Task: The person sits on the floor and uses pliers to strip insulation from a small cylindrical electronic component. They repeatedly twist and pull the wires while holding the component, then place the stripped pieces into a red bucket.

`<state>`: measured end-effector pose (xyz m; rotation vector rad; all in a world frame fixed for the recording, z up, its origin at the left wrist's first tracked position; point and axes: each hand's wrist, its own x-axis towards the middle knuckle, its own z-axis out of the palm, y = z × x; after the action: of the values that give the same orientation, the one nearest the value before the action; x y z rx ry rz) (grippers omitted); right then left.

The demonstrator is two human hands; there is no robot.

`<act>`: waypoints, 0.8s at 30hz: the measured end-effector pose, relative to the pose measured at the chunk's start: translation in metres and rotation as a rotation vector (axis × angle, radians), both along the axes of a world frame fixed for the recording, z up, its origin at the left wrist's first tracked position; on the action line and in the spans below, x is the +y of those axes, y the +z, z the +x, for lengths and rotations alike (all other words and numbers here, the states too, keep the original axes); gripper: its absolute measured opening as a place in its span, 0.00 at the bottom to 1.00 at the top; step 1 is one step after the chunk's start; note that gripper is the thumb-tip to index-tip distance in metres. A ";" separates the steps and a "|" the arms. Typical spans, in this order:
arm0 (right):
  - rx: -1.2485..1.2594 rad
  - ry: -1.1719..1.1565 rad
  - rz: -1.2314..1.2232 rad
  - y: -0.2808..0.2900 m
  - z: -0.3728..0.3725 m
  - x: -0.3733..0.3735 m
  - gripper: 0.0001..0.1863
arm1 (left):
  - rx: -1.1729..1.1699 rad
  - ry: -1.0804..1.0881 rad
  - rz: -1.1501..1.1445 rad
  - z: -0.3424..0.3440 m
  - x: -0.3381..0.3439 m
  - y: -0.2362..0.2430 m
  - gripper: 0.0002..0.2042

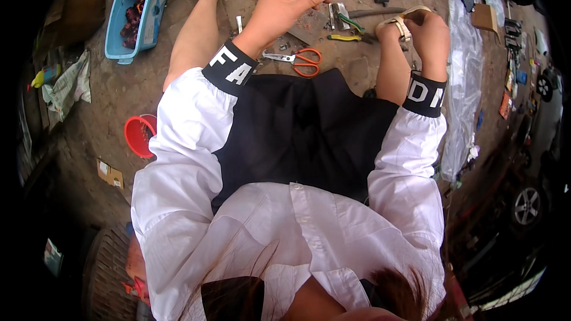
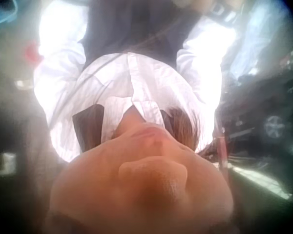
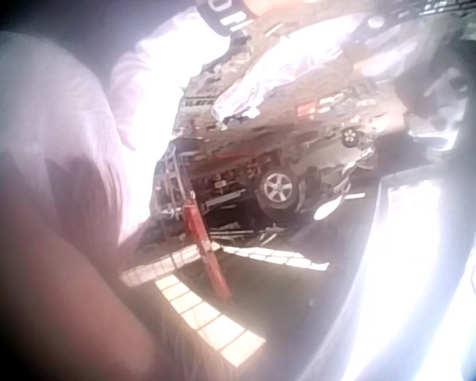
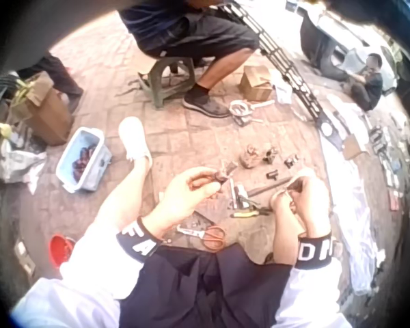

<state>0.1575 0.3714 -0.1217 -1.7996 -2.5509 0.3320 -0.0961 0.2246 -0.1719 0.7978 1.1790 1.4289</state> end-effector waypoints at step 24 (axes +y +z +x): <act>0.787 0.197 -0.345 0.008 -0.056 -0.042 0.12 | 0.309 0.175 0.022 0.009 -0.005 0.034 0.13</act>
<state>0.1020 0.3295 -0.1138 -1.1171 -2.1511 1.2540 -0.0874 0.2191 -0.1381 0.9744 1.5009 1.4984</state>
